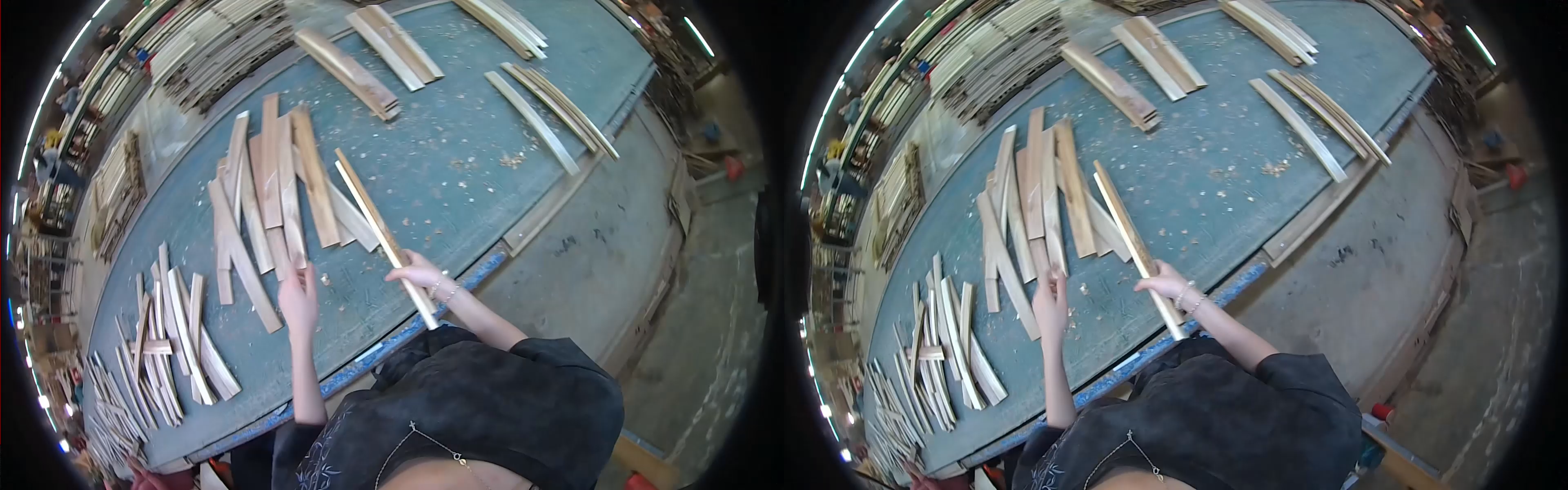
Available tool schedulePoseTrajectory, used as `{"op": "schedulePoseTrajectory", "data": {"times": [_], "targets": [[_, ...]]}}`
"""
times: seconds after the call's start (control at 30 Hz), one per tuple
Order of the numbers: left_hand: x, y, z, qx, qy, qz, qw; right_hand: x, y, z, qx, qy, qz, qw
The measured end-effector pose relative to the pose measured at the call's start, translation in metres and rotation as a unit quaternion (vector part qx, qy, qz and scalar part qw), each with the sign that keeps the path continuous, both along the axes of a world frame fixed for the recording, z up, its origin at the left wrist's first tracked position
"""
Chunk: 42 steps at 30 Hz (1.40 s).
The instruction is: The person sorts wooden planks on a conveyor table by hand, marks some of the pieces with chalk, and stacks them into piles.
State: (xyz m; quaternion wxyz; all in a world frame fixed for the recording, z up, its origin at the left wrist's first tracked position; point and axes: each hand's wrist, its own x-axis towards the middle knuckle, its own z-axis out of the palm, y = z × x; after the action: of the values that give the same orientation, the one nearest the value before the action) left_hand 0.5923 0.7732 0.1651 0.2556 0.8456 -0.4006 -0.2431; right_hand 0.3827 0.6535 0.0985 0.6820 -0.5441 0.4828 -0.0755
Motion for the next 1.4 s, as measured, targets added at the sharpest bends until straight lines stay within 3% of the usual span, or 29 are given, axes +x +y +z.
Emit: {"op": "schedulePoseTrajectory", "data": {"times": [0.03, 0.07, 0.1, 0.13, 0.17, 0.23, 0.3, 0.33, 0.37, 0.43, 0.47, 0.5, 0.57, 0.6, 0.63, 0.67, 0.77, 0.8, 0.83, 0.9, 0.93, 1.0, 1.1, 1.17, 1.23, 1.27, 1.37, 1.4], "targets": [[0.01, -0.015, -0.032, -0.001, -0.154, 0.018, 0.988, -0.022, -0.002, -0.009, -0.157, 0.067, 0.011, 0.985], [0.02, -0.028, -0.066, 0.052, -0.235, 0.016, 0.97, -0.043, -0.008, 0.0, -0.19, 0.122, 0.035, 0.974], [0.029, -0.038, -0.092, 0.1, -0.317, 0.016, 0.943, -0.052, -0.013, 0.044, -0.161, 0.241, 0.072, 0.954], [0.035, -0.042, -0.104, 0.095, -0.317, 0.014, 0.943, -0.063, -0.018, 0.049, -0.16, 0.331, 0.092, 0.925], [0.039, -0.046, -0.113, 0.07, -0.351, 0.001, 0.934, -0.077, -0.02, 0.041, -0.162, 0.333, 0.087, 0.925], [0.046, -0.054, -0.12, 0.04, -0.386, -0.014, 0.921, -0.097, -0.021, 0.018, -0.353, 0.439, 0.025, 0.826], [0.056, -0.056, -0.122, 0.091, -0.256, -0.043, 0.961, -0.101, -0.016, 0.013, -0.388, 0.464, 0.029, 0.796], [0.061, -0.054, -0.125, 0.112, -0.27, -0.067, 0.954, -0.101, -0.01, 0.014, -0.421, 0.487, 0.037, 0.764], [0.071, -0.049, -0.125, 0.114, -0.271, -0.07, 0.953, -0.102, -0.008, 0.017, -0.418, 0.487, 0.036, 0.766], [0.077, -0.042, -0.104, 0.098, -0.054, -0.189, 0.976, -0.102, -0.007, 0.035, -0.423, 0.449, -0.029, 0.787], [0.062, -0.03, -0.084, 0.057, 0.186, -0.13, 0.972, -0.105, -0.007, 0.036, -0.455, 0.413, -0.058, 0.787], [0.028, -0.019, -0.052, -0.105, 0.491, -0.048, 0.864, -0.107, -0.007, 0.038, -0.453, 0.411, -0.062, 0.789], [-0.029, -0.004, -0.013, -0.225, 0.675, 0.042, 0.701, -0.112, -0.007, 0.037, -0.443, 0.246, -0.109, 0.855], [-0.052, 0.002, -0.008, -0.271, 0.743, 0.107, 0.602, -0.117, -0.008, 0.027, -0.468, 0.208, -0.114, 0.851], [-0.071, 0.0, -0.009, -0.282, 0.819, 0.115, 0.487, -0.121, -0.011, 0.028, -0.41, 0.144, -0.139, 0.89], [-0.084, -0.005, -0.011, -0.291, 0.879, 0.121, 0.359, -0.13, -0.015, 0.024, -0.427, 0.15, -0.144, 0.88], [-0.117, -0.014, -0.04, -0.312, 0.879, 0.118, 0.34, -0.178, -0.054, 0.02, -0.512, 0.21, -0.133, 0.823], [-0.126, -0.014, -0.024, -0.321, 0.804, 0.149, 0.478, -0.2, -0.074, 0.025, -0.526, 0.265, -0.138, 0.796], [-0.131, -0.014, -0.013, -0.307, 0.757, 0.154, 0.556, -0.224, -0.099, 0.031, -0.538, 0.317, -0.145, 0.768], [-0.147, -0.015, 0.01, -0.258, 0.684, 0.174, 0.66, -0.276, -0.158, 0.038, -0.561, 0.373, -0.186, 0.715], [-0.157, -0.02, 0.016, -0.261, 0.681, 0.172, 0.662, -0.296, -0.187, 0.043, -0.571, 0.4, -0.207, 0.686], [-0.184, -0.042, 0.021, -0.238, 0.582, 0.151, 0.763, -0.324, -0.243, 0.055, -0.567, 0.464, -0.224, 0.643], [-0.227, -0.098, 0.016, -0.209, 0.537, 0.152, 0.803, -0.363, -0.343, 0.049, -0.574, 0.539, -0.164, 0.595], [-0.26, -0.139, -0.01, -0.251, 0.49, 0.157, 0.82, -0.374, -0.398, 0.046, -0.559, 0.554, -0.09, 0.61], [-0.293, -0.185, -0.025, -0.215, 0.425, 0.09, 0.874, -0.376, -0.434, 0.036, -0.517, 0.605, -0.04, 0.605], [-0.31, -0.207, -0.033, -0.227, 0.418, 0.112, 0.872, -0.38, -0.452, 0.028, -0.511, 0.603, -0.016, 0.613], [-0.356, -0.246, -0.049, -0.153, 0.354, 0.123, 0.915, -0.391, -0.473, 0.019, -0.496, 0.595, 0.046, 0.631], [-0.368, -0.253, -0.053, -0.112, 0.282, 0.114, 0.946, -0.392, -0.48, 0.02, -0.485, 0.596, 0.068, 0.636]]}}
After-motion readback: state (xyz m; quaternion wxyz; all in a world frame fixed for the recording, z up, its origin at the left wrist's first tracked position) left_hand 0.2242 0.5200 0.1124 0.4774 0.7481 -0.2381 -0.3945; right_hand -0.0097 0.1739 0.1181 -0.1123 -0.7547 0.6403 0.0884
